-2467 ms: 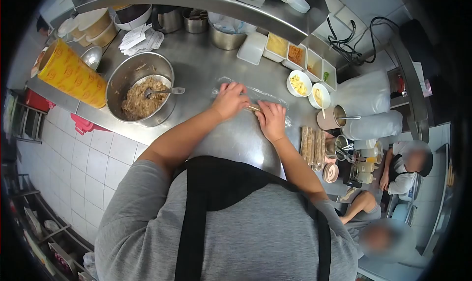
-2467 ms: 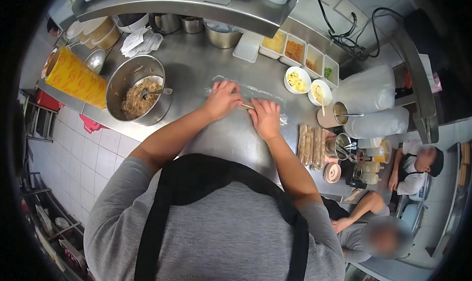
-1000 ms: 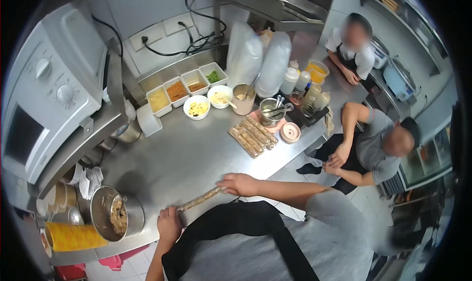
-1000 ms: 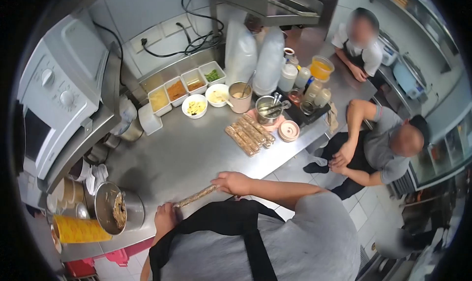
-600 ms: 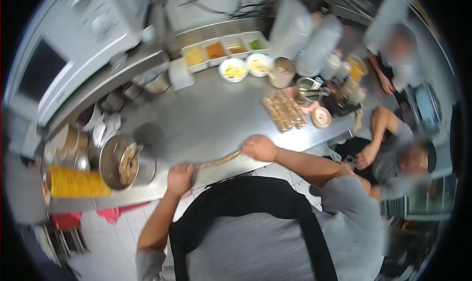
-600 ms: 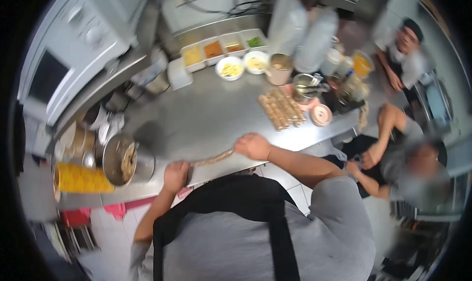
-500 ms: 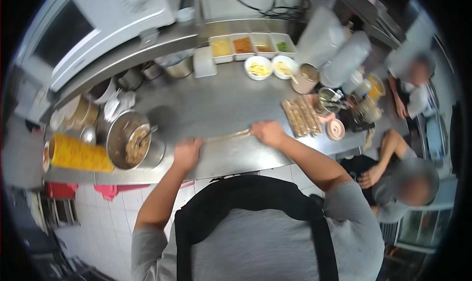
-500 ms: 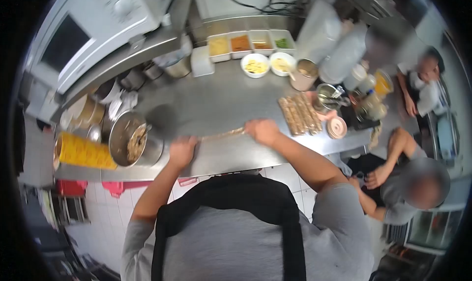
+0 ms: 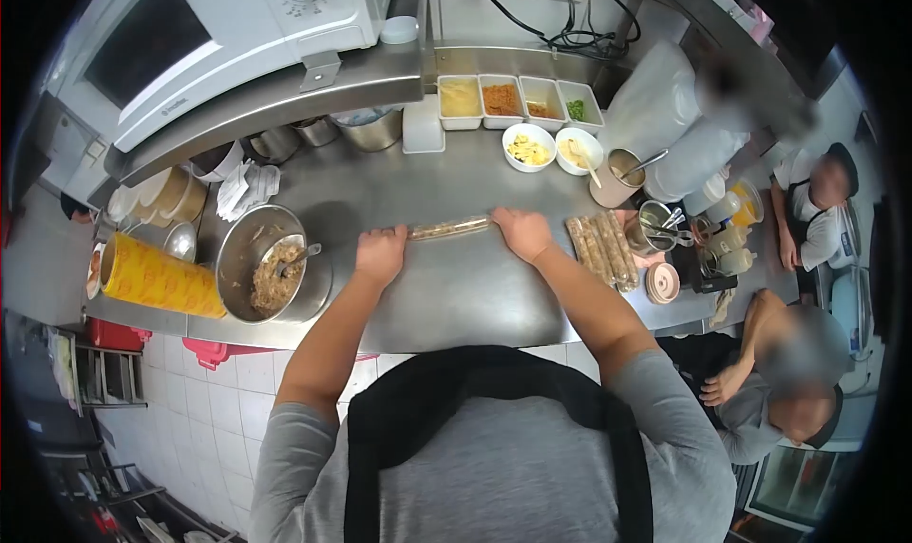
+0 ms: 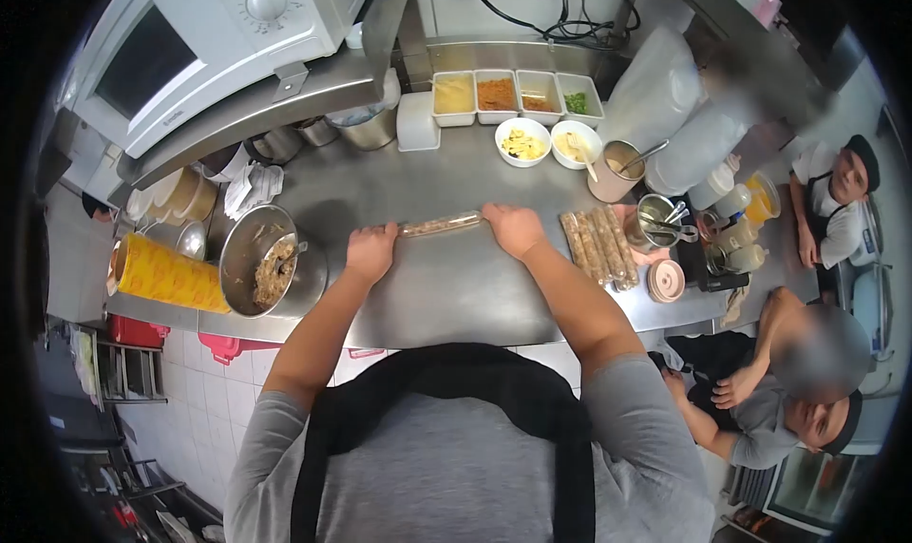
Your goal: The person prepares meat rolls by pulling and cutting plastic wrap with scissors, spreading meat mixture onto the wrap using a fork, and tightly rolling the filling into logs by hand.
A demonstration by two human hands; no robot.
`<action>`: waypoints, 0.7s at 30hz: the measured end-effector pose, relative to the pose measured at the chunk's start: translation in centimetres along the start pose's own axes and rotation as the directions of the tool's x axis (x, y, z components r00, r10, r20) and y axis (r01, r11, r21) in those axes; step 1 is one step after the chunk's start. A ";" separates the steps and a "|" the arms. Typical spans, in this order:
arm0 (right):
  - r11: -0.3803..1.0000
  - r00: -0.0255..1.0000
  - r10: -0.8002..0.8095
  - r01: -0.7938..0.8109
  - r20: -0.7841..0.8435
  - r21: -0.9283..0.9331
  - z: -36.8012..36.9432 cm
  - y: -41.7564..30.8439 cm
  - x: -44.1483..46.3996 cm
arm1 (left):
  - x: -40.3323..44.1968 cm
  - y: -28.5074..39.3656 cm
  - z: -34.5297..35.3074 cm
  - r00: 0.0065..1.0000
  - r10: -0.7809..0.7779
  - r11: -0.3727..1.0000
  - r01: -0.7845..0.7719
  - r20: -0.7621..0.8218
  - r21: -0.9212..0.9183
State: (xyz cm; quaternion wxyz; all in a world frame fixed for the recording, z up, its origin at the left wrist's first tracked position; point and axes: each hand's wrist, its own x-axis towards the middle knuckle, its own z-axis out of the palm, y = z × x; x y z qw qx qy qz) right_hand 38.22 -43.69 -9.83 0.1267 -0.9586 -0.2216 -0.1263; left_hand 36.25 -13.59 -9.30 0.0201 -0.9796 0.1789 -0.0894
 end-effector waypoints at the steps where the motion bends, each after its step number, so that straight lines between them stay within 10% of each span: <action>1: 0.998 0.998 -0.046 0.047 -0.040 0.031 0.2 -0.1 -0.3 | -0.1 0.3 0.1 1.000 0.008 0.999 -0.008 0.008 0.035; 7: 0.944 0.950 -0.290 0.304 -0.118 0.129 1.4 2.2 -0.7 | 0.9 1.4 -0.2 0.994 -0.065 0.998 0.063 0.087 0.019; 15: 0.993 0.979 -0.117 0.114 0.166 0.028 0.5 0.5 1.3 | -0.4 -0.8 0.2 0.974 0.211 0.976 -0.215 -0.085 -0.038; 21: 0.998 0.987 -0.058 0.054 0.148 0.037 -2.5 -2.1 -2.2 | -3.0 2.1 -5.0 0.968 0.166 0.983 -0.177 0.185 0.042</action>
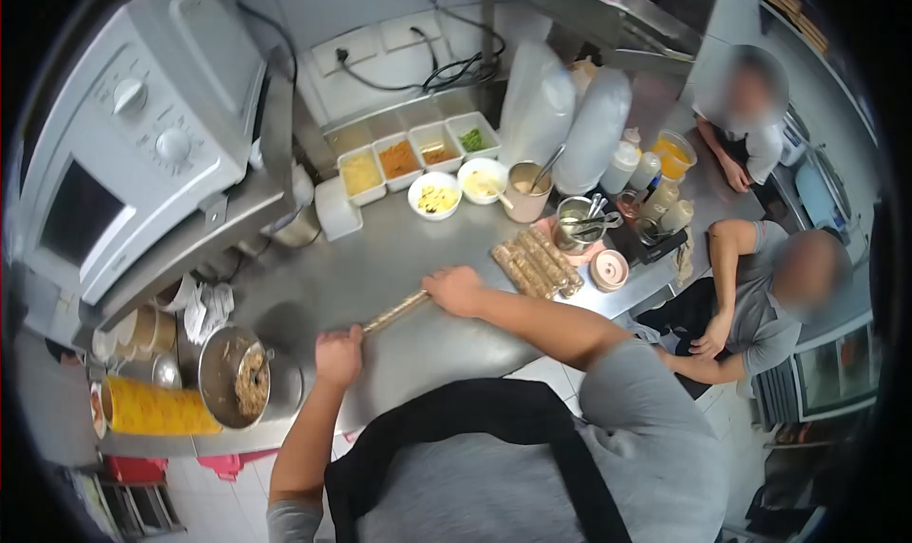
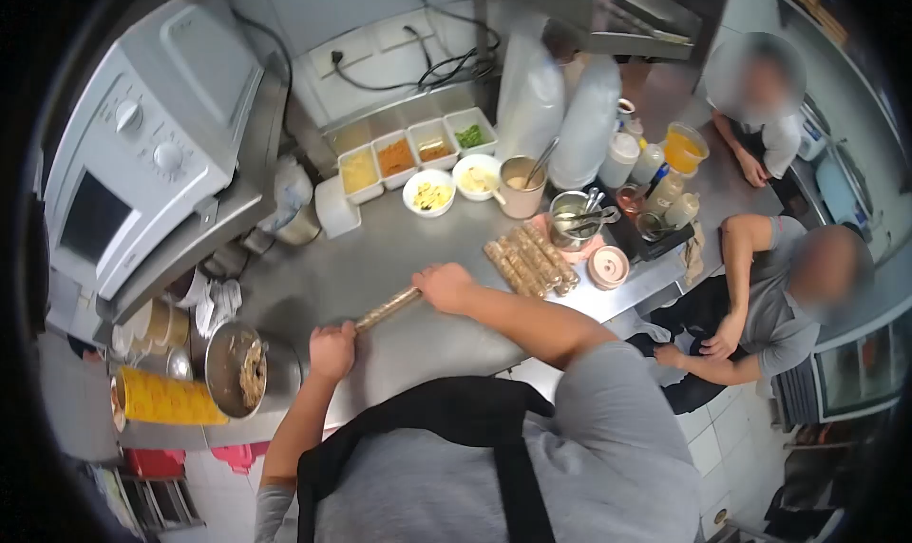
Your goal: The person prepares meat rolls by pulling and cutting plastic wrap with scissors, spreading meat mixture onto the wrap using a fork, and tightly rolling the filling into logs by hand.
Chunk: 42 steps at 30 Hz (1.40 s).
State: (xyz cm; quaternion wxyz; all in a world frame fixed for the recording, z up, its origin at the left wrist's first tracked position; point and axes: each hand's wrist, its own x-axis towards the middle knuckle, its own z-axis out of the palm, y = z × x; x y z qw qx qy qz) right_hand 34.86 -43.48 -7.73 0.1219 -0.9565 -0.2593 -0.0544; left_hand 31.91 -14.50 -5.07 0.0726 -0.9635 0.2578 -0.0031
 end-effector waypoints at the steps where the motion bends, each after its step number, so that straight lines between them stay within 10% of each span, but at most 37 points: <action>1: 1.000 1.000 -0.010 0.010 0.017 0.022 -0.9 -0.6 -1.9 | -1.9 0.9 -0.1 0.998 0.062 0.998 -0.062 -0.007 -0.032; 5: 0.994 0.957 -0.109 0.106 0.269 0.027 -3.2 -3.7 -10.8 | -8.8 4.2 1.0 0.976 0.202 0.947 -0.216 -0.083 -0.240; 12: 0.946 0.946 -0.321 0.322 0.048 -0.021 -0.7 -2.0 -10.5 | -8.6 3.4 2.8 0.986 0.134 0.957 -0.156 -0.102 -0.246; 17: 0.994 0.988 0.063 -0.050 0.139 -0.101 -0.4 -0.4 1.6 | 1.6 -0.8 1.4 0.966 -0.254 0.932 0.257 0.046 -0.257; 26: 0.984 0.999 0.019 -0.012 0.037 -0.177 1.3 4.2 11.2 | 11.0 -6.2 4.5 0.947 -0.272 0.946 0.231 -0.170 -0.226; 34: 0.942 0.973 0.189 -0.141 0.135 -0.304 1.5 2.5 14.8 | 14.1 -4.6 3.1 0.912 -0.409 0.905 0.405 -0.012 -0.129; 42: 0.965 0.880 0.061 0.067 0.471 -0.252 -4.4 -3.2 -0.9 | 0.5 2.4 -2.4 0.980 0.035 0.976 0.008 0.197 -0.216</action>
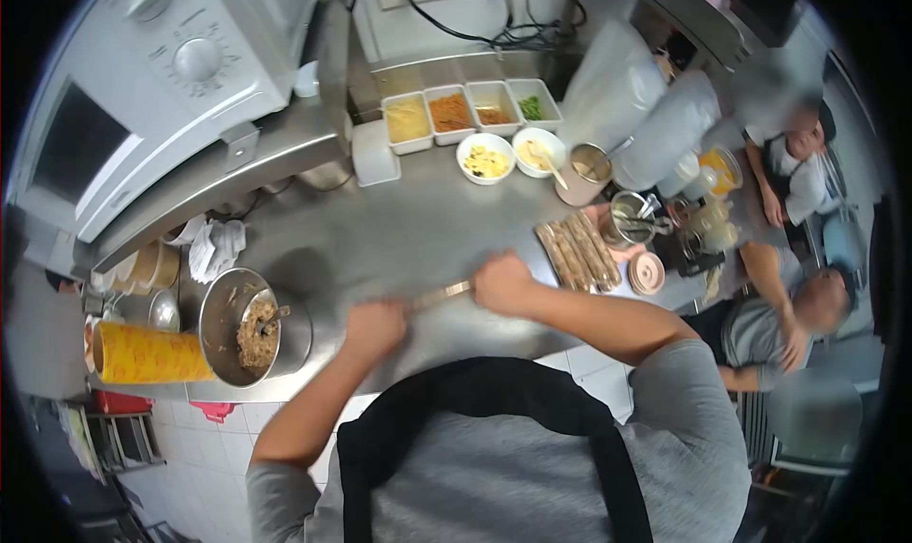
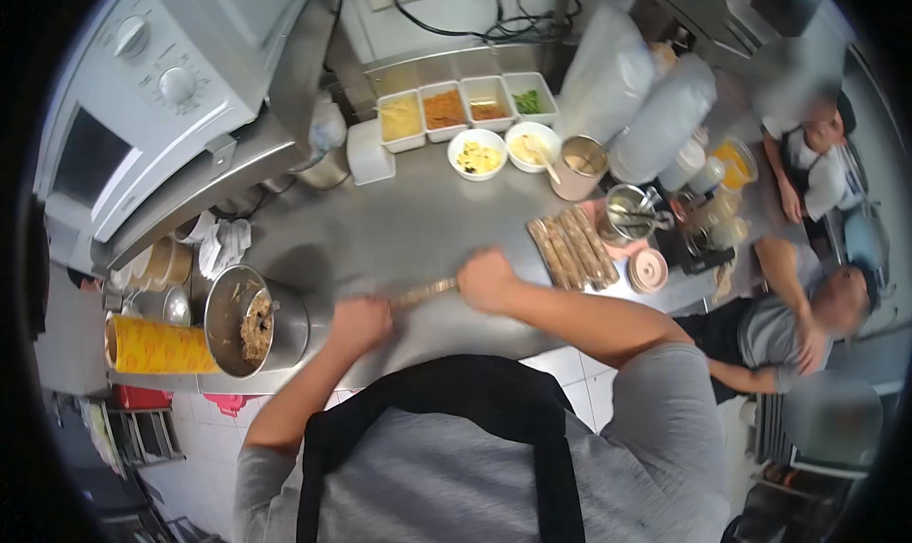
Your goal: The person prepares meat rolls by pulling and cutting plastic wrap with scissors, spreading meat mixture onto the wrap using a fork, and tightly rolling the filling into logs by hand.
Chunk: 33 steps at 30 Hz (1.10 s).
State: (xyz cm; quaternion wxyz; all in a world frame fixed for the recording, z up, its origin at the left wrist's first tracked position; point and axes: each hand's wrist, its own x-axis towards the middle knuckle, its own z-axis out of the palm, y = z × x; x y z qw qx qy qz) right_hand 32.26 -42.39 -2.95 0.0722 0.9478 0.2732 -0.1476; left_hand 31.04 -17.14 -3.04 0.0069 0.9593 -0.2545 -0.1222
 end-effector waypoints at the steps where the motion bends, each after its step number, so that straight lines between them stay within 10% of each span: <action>1: 0.999 0.998 -0.028 0.026 0.055 0.045 0.6 -1.0 -2.5 | -2.5 1.0 1.0 0.999 0.044 0.999 -0.043 0.020 -0.033; 11: 0.983 0.991 -0.038 0.060 -0.126 0.174 4.6 -1.0 -5.3 | -4.8 -1.5 5.3 0.961 0.178 0.956 -0.220 -0.213 -0.195; 25: 0.763 0.850 0.500 -0.342 -0.166 0.548 -0.5 3.8 11.8 | 11.2 -6.3 -2.4 0.880 -0.462 0.886 0.463 -0.113 -0.014; 33: 0.581 0.748 0.654 -0.403 -0.112 0.707 -0.3 2.7 12.7 | 12.8 -2.3 -4.8 0.923 -0.385 0.913 0.384 -0.021 0.138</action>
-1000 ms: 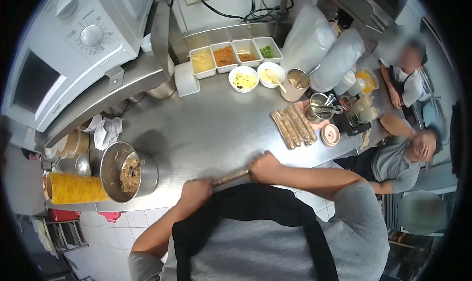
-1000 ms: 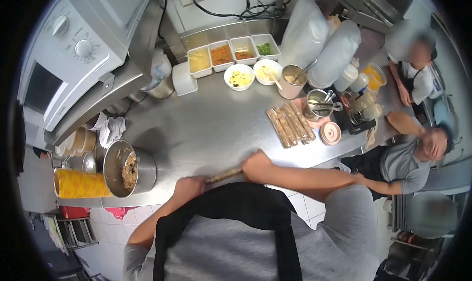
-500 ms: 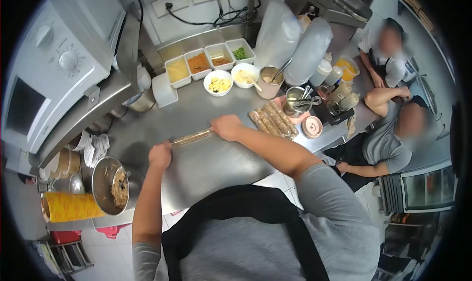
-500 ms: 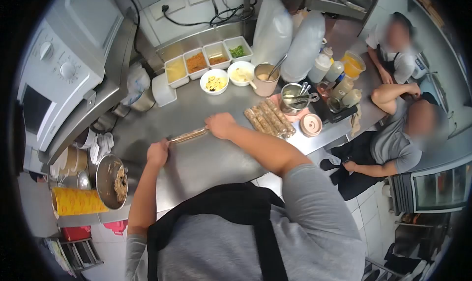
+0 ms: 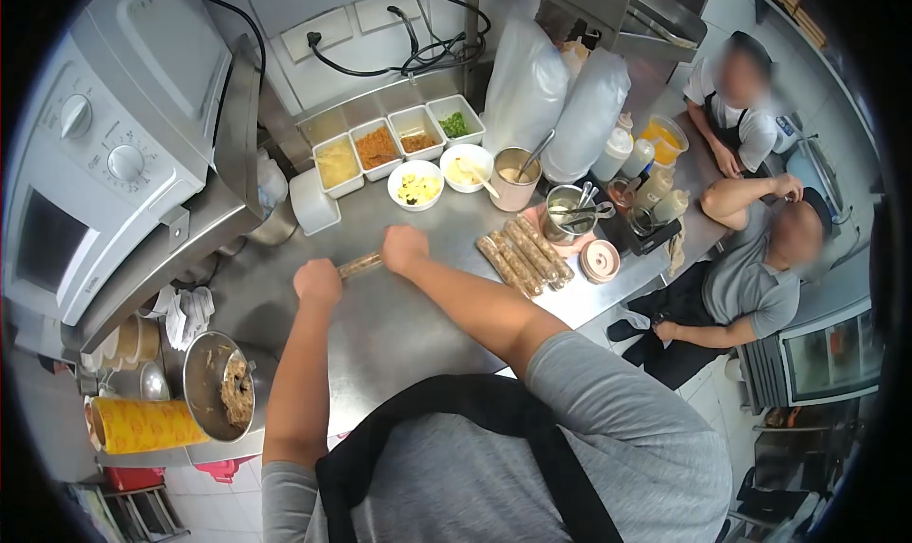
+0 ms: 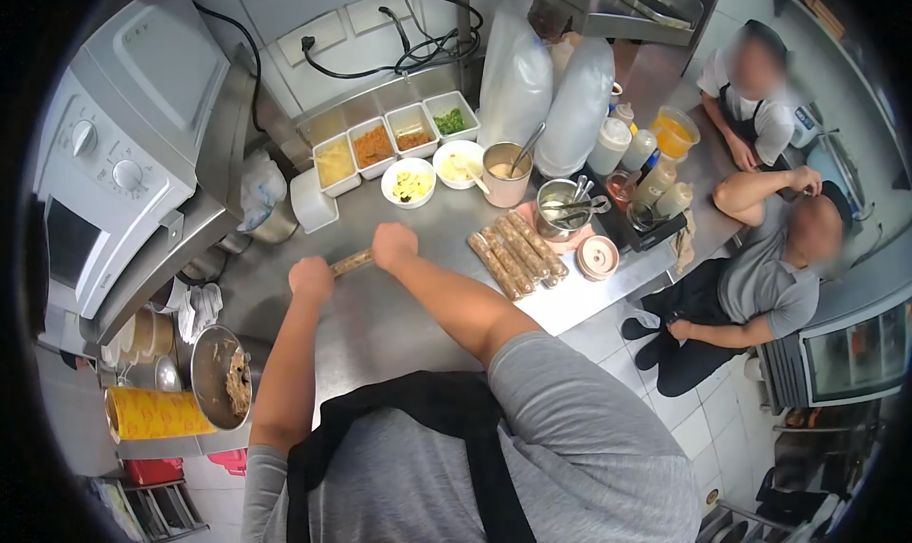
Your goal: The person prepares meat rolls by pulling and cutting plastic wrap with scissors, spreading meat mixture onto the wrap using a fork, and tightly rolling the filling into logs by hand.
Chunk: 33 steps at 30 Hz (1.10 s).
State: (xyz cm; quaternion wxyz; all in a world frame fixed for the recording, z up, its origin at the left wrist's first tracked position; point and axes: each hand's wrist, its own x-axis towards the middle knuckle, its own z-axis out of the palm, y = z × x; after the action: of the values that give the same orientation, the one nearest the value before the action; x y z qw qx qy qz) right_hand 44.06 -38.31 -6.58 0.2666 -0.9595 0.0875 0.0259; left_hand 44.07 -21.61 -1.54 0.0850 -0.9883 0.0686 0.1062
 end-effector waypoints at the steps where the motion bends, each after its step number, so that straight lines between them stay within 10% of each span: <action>1: 1.000 1.000 0.012 -0.012 0.012 0.004 -0.2 -0.1 -0.1 | -0.1 0.4 -0.1 1.000 0.003 1.000 -0.003 0.010 -0.002; 7: 0.976 0.986 -0.161 0.165 0.038 -0.144 -0.5 -0.8 -0.4 | -0.5 0.3 -0.5 0.998 0.055 0.997 -0.055 -0.006 -0.049; 16: 0.921 0.898 -0.355 0.383 -0.259 0.064 1.3 0.7 0.2 | 1.2 -2.2 6.0 0.850 0.014 0.919 -0.219 -0.527 -0.327; 25: 0.822 0.892 -0.416 0.452 -0.176 0.345 1.4 1.5 -0.5 | 0.2 -3.0 7.3 0.798 0.054 0.793 -0.399 -0.600 -0.460; 28: 0.689 0.670 -0.646 0.718 -0.366 0.098 2.1 2.5 -0.2 | 0.0 -3.6 7.7 0.718 0.162 0.756 -0.531 -0.677 -0.383; 33: 0.650 0.612 -0.750 0.752 -0.251 -0.112 2.4 2.3 -0.8 | -1.1 -3.6 6.9 0.629 0.255 0.762 -0.598 -0.735 -0.247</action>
State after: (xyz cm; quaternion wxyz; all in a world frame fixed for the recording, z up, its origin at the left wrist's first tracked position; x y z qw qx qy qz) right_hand 42.80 -38.91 -9.75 0.2404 -0.9008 -0.2856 -0.2217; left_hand 42.22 -16.68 -7.43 -0.2160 -0.9005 0.3065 -0.2203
